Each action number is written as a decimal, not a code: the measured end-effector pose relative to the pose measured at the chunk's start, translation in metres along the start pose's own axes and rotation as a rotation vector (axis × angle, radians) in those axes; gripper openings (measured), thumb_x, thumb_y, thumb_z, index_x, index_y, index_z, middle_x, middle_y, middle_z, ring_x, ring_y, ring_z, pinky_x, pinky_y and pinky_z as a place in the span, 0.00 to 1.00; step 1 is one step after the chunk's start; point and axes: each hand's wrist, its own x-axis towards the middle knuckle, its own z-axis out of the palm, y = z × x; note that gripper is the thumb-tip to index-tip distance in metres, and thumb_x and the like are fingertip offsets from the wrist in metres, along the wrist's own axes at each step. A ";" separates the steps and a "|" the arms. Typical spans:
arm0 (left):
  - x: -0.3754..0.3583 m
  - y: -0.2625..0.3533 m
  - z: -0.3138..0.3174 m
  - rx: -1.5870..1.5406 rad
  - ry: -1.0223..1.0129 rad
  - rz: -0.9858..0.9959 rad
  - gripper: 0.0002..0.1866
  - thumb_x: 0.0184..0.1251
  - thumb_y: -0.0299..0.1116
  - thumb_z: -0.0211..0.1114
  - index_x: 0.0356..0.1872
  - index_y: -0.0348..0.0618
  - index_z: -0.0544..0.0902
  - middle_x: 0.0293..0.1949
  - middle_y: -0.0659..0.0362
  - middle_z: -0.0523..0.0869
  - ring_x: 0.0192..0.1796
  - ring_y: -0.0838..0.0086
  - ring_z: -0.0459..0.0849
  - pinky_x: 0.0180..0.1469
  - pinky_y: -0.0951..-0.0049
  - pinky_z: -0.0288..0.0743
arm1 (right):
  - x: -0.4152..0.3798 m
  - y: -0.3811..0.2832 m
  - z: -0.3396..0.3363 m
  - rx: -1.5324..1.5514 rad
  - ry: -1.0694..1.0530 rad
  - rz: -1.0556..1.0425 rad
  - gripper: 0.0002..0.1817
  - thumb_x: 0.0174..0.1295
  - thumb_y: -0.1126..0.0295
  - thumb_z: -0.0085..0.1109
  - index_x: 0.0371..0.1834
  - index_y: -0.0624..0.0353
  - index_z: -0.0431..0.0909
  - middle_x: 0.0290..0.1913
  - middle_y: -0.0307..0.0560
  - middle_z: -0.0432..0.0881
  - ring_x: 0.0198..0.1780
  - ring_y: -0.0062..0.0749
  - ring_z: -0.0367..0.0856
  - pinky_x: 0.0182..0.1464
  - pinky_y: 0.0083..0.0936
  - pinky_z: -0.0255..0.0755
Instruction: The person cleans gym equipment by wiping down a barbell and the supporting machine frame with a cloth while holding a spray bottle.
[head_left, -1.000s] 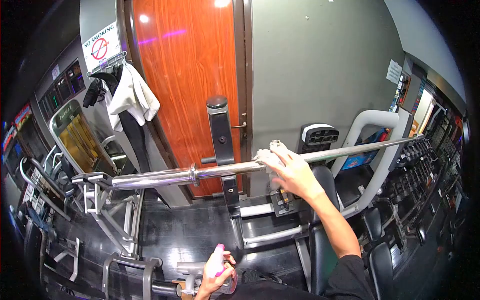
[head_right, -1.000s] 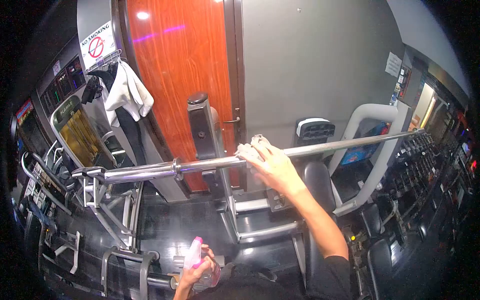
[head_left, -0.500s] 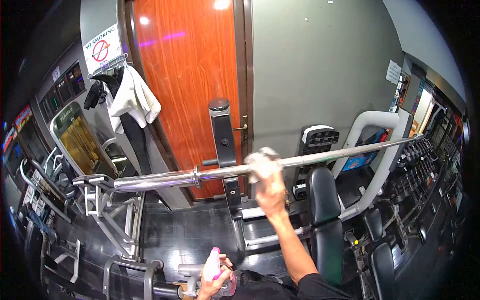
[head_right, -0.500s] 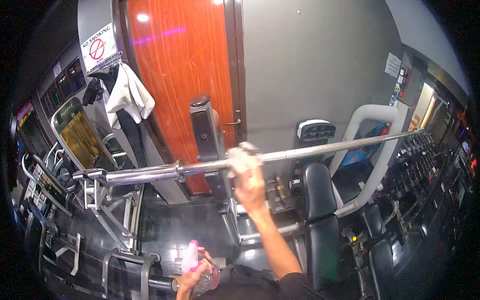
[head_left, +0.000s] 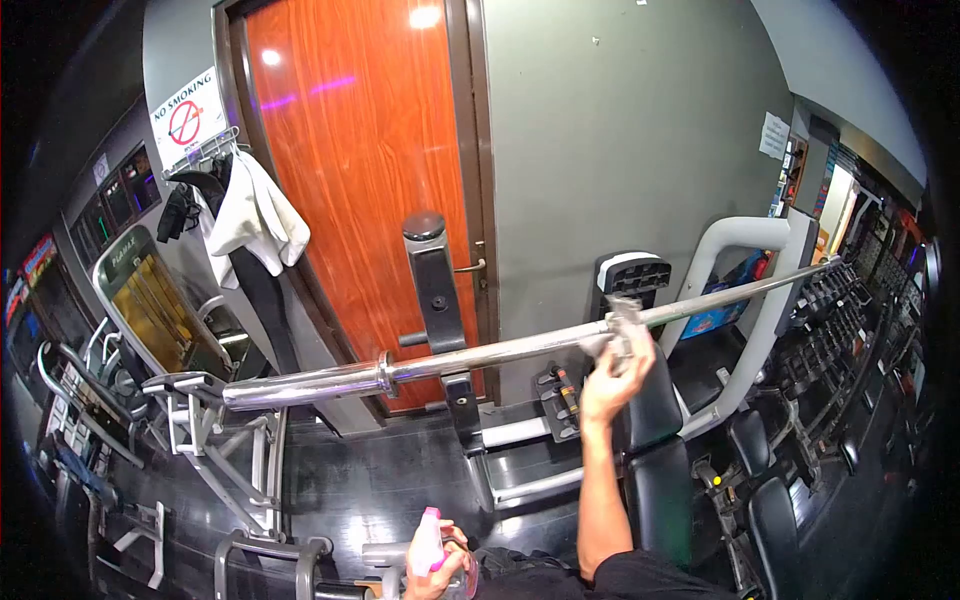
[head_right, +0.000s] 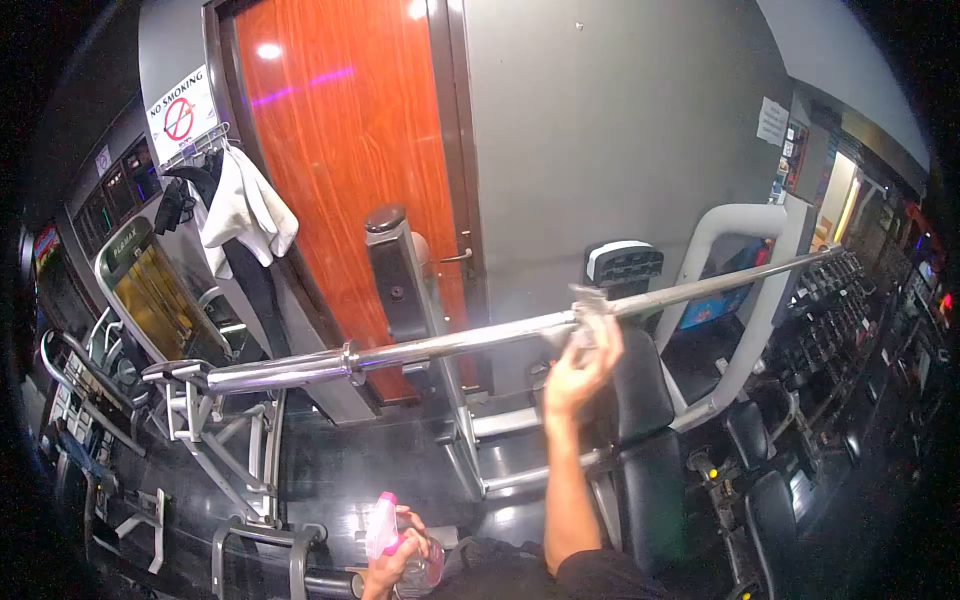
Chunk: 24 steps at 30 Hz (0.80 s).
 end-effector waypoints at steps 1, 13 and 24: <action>0.003 0.001 0.004 -0.002 -0.005 -0.002 0.27 0.63 0.19 0.60 0.62 0.39 0.62 0.43 0.47 0.75 0.31 0.67 0.83 0.35 0.69 0.79 | -0.011 -0.014 0.006 0.056 -0.034 -0.044 0.20 0.57 0.81 0.61 0.54 0.58 0.75 0.60 0.55 0.72 0.65 0.48 0.68 0.67 0.44 0.63; 0.039 0.010 0.025 0.094 -0.123 0.011 0.27 0.63 0.22 0.61 0.62 0.40 0.62 0.44 0.49 0.74 0.31 0.69 0.82 0.37 0.69 0.78 | -0.085 -0.022 -0.020 0.603 -0.638 0.257 0.23 0.52 0.80 0.63 0.53 0.64 0.74 0.49 0.57 0.80 0.51 0.44 0.81 0.55 0.32 0.73; 0.066 0.008 0.054 -0.008 -0.096 0.000 0.26 0.59 0.15 0.62 0.59 0.33 0.66 0.42 0.47 0.78 0.31 0.72 0.83 0.37 0.73 0.79 | -0.059 -0.007 -0.029 0.585 -0.657 0.446 0.25 0.49 0.78 0.70 0.52 0.65 0.74 0.46 0.49 0.81 0.51 0.35 0.79 0.58 0.31 0.71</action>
